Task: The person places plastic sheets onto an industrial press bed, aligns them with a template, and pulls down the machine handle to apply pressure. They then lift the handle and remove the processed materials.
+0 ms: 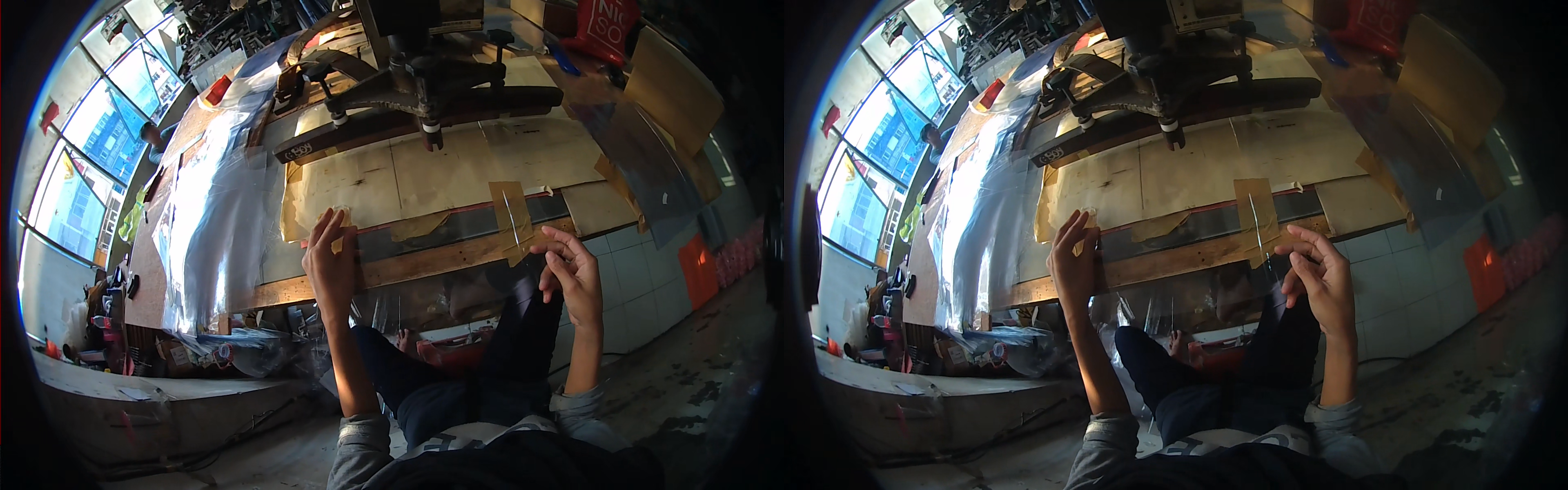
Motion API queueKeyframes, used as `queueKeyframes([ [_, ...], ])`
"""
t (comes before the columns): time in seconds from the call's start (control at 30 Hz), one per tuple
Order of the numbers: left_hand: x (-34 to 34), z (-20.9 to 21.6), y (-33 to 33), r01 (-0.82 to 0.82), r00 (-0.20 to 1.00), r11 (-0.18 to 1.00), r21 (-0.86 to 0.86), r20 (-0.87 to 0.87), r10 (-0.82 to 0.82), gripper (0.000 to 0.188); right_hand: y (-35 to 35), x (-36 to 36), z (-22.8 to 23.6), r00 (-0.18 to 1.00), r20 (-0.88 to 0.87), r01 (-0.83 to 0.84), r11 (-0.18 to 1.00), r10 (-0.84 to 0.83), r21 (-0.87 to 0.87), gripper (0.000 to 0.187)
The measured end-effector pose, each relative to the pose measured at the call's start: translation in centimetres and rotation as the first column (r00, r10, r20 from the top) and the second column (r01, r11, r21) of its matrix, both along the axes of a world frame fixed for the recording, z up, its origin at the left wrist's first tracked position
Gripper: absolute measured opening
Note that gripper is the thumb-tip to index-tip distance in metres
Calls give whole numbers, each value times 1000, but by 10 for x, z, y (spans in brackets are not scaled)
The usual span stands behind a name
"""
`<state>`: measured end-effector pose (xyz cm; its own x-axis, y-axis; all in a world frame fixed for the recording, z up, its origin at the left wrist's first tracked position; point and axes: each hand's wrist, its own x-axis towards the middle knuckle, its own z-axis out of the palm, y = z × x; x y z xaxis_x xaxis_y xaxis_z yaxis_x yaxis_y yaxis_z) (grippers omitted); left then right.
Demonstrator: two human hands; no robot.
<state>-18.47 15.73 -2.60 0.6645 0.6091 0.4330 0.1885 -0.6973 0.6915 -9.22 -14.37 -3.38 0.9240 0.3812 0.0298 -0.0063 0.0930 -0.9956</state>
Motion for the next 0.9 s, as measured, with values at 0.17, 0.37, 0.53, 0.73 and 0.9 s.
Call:
queueKeyframes([
  [0.17,5,-4,4,-16,999,996,89,-40,19,28,0,6,-1,1000,-11,7,1000,-7,6,34],
  [0.37,7,2,-4,-34,998,999,-23,-44,33,30,0,7,0,999,-35,9,1000,-9,5,34],
  [0.53,5,-1,2,-2,999,999,44,-46,4,30,1,6,4,999,-47,7,999,-9,-42,35],
  [0.73,6,-4,-2,-4,1000,1000,10,19,4,31,2,5,13,995,-97,15,995,-25,-96,35],
  [0.9,4,-1,-3,-22,1000,997,69,-3,23,32,6,2,14,994,95,85,938,-56,-337,32],
])
